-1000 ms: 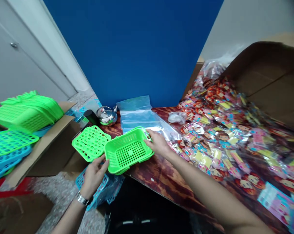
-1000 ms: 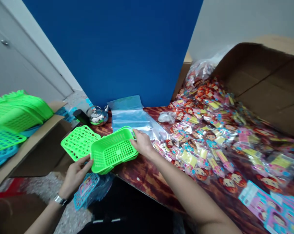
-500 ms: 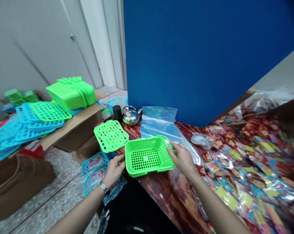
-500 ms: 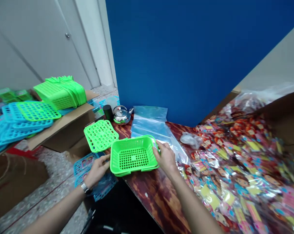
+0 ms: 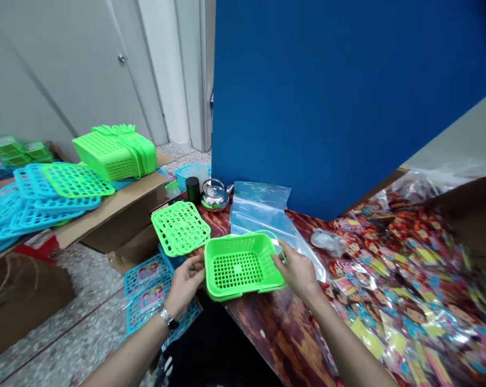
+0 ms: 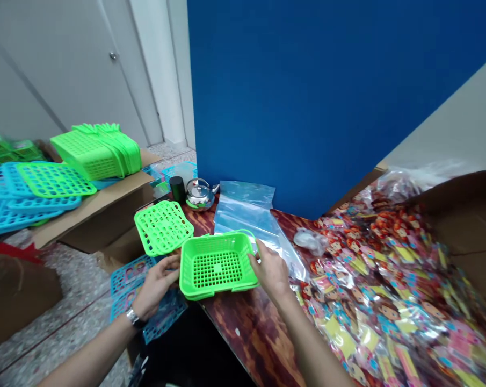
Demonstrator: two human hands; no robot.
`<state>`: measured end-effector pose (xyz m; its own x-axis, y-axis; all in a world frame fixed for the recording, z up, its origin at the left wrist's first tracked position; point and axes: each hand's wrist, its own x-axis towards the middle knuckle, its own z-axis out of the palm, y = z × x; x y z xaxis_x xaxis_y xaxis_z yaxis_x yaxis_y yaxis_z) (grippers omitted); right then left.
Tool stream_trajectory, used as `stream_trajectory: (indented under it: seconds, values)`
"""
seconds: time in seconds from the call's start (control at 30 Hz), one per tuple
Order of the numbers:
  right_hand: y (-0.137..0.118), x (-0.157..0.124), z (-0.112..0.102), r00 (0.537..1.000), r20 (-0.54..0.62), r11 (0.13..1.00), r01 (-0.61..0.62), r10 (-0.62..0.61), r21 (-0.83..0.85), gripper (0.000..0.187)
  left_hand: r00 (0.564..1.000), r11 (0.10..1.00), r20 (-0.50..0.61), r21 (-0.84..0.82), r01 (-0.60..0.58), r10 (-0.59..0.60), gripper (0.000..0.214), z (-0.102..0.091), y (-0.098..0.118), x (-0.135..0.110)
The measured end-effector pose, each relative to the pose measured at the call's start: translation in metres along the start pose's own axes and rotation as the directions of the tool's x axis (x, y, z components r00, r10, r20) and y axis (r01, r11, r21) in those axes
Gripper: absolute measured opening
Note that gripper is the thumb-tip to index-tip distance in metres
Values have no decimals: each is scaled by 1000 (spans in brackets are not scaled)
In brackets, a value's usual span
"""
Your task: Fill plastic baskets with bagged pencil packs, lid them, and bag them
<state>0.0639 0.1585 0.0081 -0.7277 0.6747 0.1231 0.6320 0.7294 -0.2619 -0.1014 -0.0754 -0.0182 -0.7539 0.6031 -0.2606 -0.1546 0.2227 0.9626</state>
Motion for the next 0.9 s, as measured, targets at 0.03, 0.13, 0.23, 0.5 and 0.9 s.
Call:
stream_trajectory:
  seconds: [0.03,0.13,0.23,0.5,0.9]
  values:
    - [2,1,3,1000,-19,1000,14,-14,13,43,1000,1000,7,-3,-1,1,58,1,0,0]
    - [8,2,10,995,-86,998,58,-55,33,43,999,1000,36,-3,-10,10,49,2,-1,3]
    - [11,3,12,995,-79,997,64,-61,37,47,1000,999,3,17,-29,29,38,0,-5,8]
    - [12,3,14,997,-69,999,21,-18,48,51,994,993,-60,77,-92,96,30,-3,-11,15]
    - [11,-1,17,993,-116,998,37,-31,52,50,994,964,53,245,-105,95,38,-7,-3,24]
